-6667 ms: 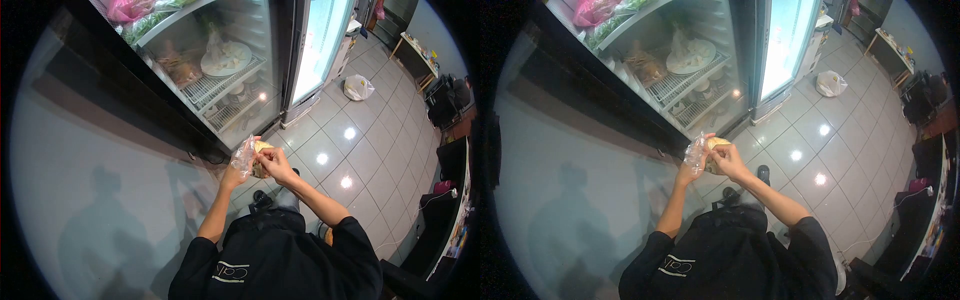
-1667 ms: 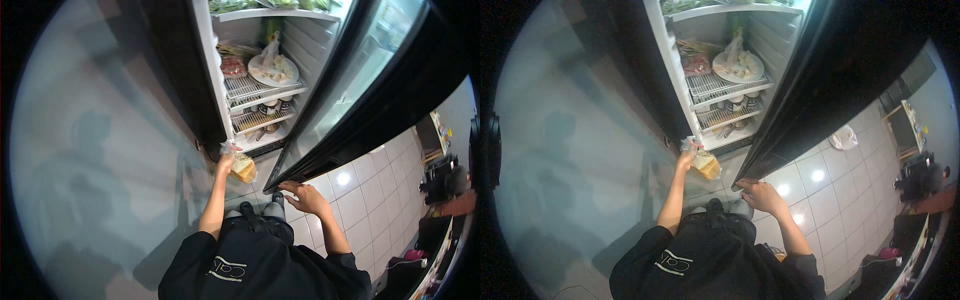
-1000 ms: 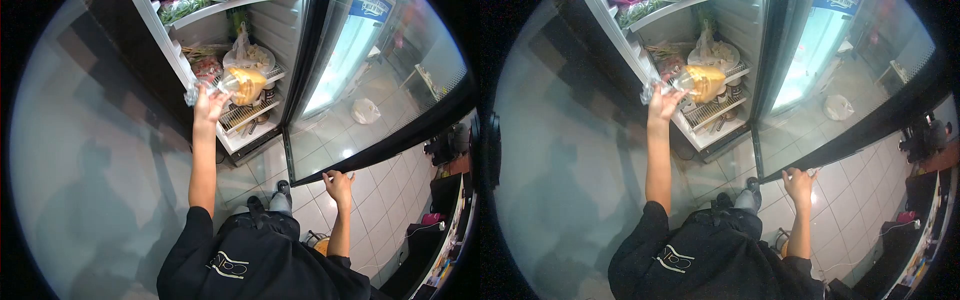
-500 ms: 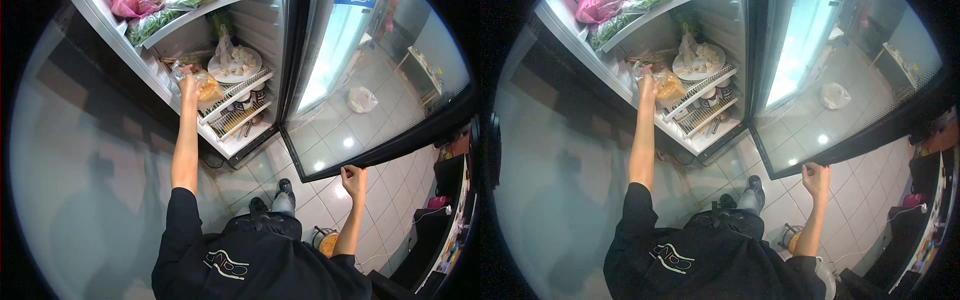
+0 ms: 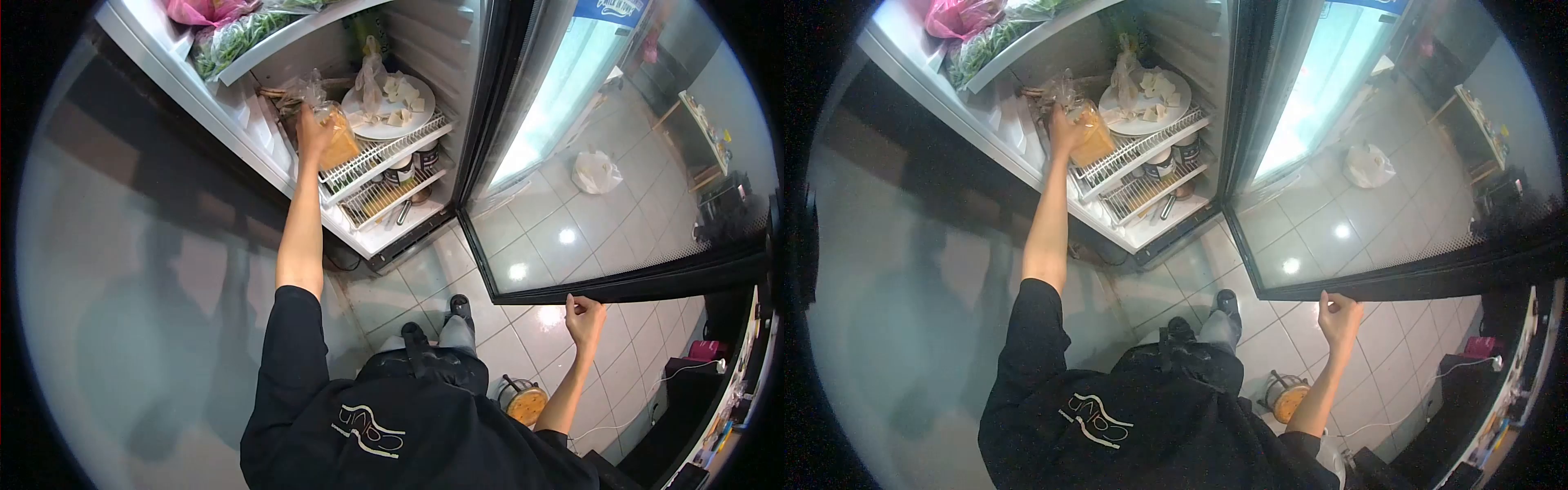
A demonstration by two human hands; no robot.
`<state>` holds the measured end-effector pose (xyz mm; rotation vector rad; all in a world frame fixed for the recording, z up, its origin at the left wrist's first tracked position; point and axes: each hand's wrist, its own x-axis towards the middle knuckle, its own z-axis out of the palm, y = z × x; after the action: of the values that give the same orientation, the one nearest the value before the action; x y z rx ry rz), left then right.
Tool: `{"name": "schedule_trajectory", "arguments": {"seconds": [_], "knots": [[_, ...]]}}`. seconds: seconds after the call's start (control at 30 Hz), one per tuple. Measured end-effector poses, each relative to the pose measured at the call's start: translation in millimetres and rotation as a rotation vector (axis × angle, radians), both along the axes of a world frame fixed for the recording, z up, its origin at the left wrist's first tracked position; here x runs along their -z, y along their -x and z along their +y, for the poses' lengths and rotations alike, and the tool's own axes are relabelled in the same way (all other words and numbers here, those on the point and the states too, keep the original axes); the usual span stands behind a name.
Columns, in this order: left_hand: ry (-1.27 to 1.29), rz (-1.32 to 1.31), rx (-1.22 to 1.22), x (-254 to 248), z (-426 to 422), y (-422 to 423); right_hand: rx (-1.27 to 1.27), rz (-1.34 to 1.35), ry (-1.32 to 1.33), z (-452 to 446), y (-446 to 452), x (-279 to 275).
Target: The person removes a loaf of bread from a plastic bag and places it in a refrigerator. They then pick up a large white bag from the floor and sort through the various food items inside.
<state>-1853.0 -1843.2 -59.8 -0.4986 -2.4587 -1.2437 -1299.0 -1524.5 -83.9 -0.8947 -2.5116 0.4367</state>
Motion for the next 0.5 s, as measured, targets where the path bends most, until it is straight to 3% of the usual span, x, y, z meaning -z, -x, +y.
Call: {"name": "schedule_trajectory", "arguments": {"seconds": [0.03,0.1,0.13,0.23,0.37,0.5], "knots": [[0.003,0.002,0.001,8,1,1,0.006,-0.007,-0.017,0,1,-1],[0.171,0.305,0.007,23,0,-7,0.018,-0.014,-0.034,1,1,-2],[0.259,0.324,-0.042,21,2,-18,0.032,-0.024,-0.019,1,1,-3],[0.410,0.334,-0.243,18,11,-38,0.027,-0.015,-0.035,3,1,-5],[0.410,0.399,-0.315,31,13,-30,0.048,0.011,-0.031,1,3,-5],[0.438,0.280,-0.358,32,9,-11,0.043,0.015,-0.009,-2,5,-8]]}}
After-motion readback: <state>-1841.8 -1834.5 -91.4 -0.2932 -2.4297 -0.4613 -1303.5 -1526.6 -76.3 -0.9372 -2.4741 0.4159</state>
